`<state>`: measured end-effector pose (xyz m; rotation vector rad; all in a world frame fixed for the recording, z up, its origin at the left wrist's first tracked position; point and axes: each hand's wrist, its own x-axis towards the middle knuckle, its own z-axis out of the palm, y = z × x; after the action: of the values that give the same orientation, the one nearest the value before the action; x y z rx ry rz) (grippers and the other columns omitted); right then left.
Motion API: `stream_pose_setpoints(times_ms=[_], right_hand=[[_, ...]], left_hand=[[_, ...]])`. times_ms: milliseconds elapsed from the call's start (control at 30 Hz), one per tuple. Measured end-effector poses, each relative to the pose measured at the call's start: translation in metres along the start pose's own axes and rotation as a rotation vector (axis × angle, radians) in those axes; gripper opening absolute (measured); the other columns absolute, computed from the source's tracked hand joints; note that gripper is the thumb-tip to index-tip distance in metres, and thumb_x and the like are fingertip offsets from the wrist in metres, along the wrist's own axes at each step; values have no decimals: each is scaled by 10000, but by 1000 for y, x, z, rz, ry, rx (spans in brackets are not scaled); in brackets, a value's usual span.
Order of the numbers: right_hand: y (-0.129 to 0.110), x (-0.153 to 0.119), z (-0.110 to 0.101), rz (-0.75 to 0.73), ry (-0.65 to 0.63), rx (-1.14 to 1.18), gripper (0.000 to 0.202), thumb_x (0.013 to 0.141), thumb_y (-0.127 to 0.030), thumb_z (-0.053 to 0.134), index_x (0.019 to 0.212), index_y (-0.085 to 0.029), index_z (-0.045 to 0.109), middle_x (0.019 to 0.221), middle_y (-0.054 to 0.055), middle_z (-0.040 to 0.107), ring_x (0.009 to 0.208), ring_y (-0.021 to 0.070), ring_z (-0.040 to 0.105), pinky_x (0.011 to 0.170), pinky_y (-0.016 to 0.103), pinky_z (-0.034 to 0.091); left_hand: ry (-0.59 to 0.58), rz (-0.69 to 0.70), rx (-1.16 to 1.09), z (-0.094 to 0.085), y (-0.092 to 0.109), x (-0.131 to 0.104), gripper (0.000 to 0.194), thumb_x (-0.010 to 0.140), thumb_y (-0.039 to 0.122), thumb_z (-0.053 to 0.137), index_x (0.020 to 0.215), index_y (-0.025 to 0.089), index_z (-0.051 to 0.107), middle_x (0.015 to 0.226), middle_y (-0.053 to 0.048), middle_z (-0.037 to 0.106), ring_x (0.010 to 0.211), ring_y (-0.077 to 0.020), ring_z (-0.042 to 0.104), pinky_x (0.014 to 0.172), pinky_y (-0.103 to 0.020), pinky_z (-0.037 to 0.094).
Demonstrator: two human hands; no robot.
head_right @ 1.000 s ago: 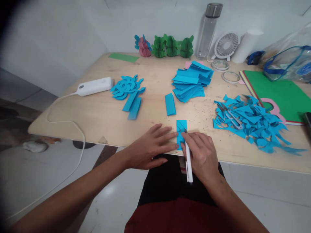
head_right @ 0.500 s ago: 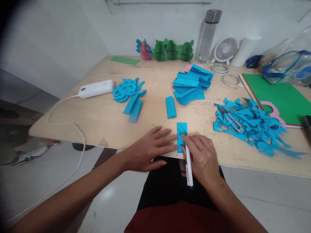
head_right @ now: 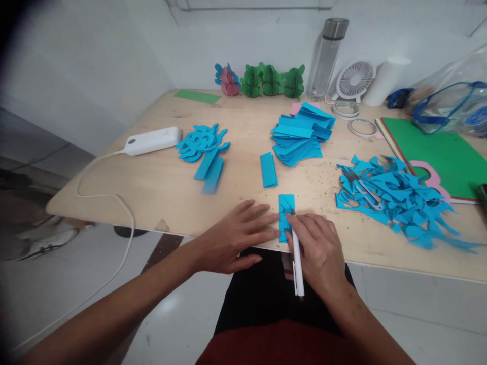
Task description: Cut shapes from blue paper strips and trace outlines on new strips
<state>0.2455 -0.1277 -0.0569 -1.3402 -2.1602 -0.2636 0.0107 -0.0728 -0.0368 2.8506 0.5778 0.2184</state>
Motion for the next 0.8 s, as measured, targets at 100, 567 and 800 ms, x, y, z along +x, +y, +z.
stream_pose_setpoints(times_ms=[100,567,800], right_hand=[[0,0,0,1,-7,0,242,905,-202,582,1134,-154,645,956,94,721,932,249,631,805,378,458],[-3,3,-1,9,12,9,232,899,-177,596,1122,-133,649,964,106,710,918,244,617,803,366,445],[-4,3,0,30,-20,13,242,911,-177,588,1144,-144,644,964,92,710,910,241,607,784,361,425]], left_hand=[[1,-2,-1,0,0,0,491,884,430,524,1349,273,508,1527,-62,385,1406,-332,309,1151,-554,194],[10,-9,8,0,2,0,471,890,424,523,1327,250,515,1512,-73,403,1390,-333,324,1149,-563,188],[29,-10,12,2,2,-1,470,892,420,520,1331,253,507,1517,-55,401,1397,-328,316,1154,-559,177]])
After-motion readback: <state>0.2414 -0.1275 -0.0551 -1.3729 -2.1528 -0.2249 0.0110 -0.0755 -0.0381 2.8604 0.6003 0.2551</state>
